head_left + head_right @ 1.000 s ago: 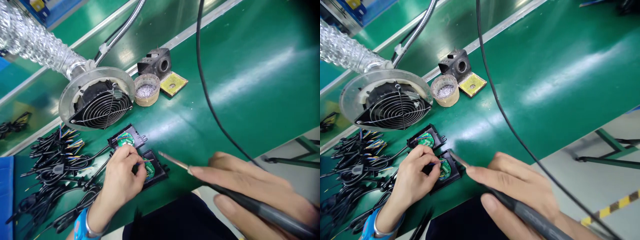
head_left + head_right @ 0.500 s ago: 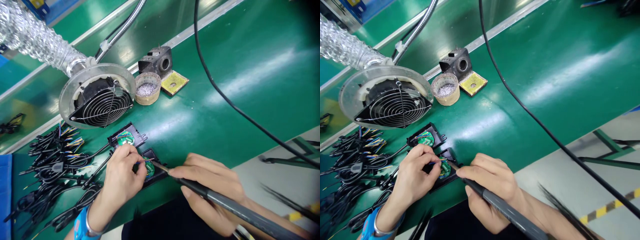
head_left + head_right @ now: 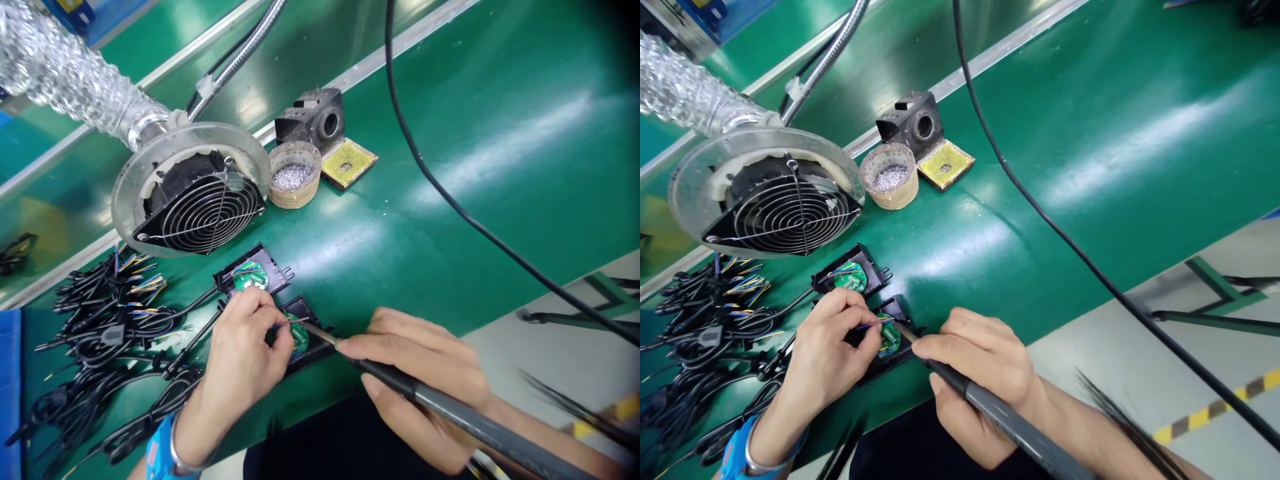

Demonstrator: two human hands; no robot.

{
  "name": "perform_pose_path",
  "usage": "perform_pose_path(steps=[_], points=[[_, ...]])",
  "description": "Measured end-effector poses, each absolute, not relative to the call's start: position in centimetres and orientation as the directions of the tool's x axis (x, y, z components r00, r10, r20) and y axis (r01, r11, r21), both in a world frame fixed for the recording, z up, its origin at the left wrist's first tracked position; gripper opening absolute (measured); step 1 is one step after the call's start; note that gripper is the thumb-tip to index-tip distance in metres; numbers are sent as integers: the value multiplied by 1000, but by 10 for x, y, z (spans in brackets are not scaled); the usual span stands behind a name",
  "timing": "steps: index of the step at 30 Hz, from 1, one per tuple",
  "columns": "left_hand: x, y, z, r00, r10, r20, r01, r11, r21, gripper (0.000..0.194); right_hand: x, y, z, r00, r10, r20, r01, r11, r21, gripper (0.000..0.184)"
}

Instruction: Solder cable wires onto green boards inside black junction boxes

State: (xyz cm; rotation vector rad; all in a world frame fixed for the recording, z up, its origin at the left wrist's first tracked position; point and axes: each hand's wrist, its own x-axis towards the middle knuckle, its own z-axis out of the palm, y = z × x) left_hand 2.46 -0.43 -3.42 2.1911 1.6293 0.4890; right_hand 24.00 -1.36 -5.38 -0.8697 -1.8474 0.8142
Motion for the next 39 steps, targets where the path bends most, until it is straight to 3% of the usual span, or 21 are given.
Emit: perform_pose_path(steps=[7,12,21,28,34,39], points=[[25,-3,-32,268,962,47,834,-256,488,13,241,-26,-63,-343,778,526,273,618,-737,29],[25,-5,-33,271,961,54,833,-263,487,12,259,-34,-44,-363,847,388,368,512,-776,31],[24,-5,-33,285,957,52,836,-275,475,12,234,-16,-63,-87,859,505,293,507,-811,46],[23,-5,-28,331,944,10,831,-296,471,11,213,-11,-77,-261,848,462,308,527,-792,34],[21,-6,-23,418,905,-81,817,-335,470,13,210,-14,-84,-282,816,504,405,578,-708,31],[20,-5,-25,430,899,-80,812,-347,470,13,210,-14,-80,-271,813,516,381,582,-718,30]])
